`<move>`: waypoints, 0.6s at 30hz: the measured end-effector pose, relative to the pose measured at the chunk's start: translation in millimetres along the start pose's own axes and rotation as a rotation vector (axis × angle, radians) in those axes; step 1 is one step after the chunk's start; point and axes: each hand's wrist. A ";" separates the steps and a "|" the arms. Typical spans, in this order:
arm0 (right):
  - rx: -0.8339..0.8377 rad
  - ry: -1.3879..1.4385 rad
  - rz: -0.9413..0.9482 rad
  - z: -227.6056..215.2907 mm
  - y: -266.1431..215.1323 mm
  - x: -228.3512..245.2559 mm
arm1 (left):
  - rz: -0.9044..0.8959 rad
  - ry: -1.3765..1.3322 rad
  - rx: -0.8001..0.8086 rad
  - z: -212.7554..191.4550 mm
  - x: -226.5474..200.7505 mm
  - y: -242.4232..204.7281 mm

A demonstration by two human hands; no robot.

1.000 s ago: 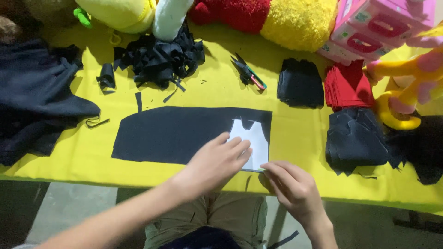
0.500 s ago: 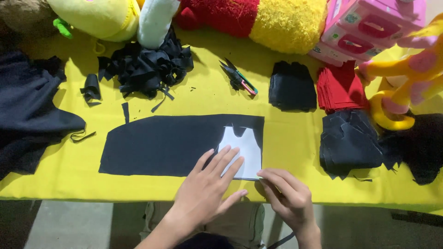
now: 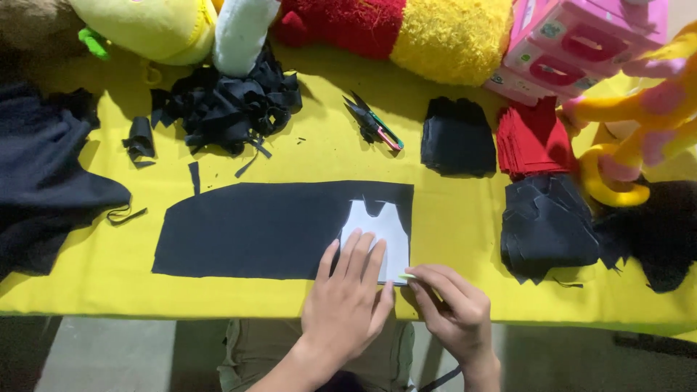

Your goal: Tracing a paper template onto black fabric using a white marking tool on a yellow work surface.

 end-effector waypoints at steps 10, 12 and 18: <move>-0.013 0.018 -0.005 0.6 -0.9 0.2 | 0.007 0.058 0.023 -0.6 1.4 -1.0; 0.003 0.002 0.006 0.1 -2.1 -2.1 | 0.008 0.050 0.025 0.4 2.1 -1.1; 0.016 -0.006 0.020 0.4 -3.2 -2.5 | 0.005 0.036 0.040 1.4 1.9 -2.3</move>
Point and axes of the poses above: each hand's wrist, its own y-axis towards the middle knuckle, its own z-axis out of the palm, x = y × z, and after that the axes turned 14 degrees about z, right-handed
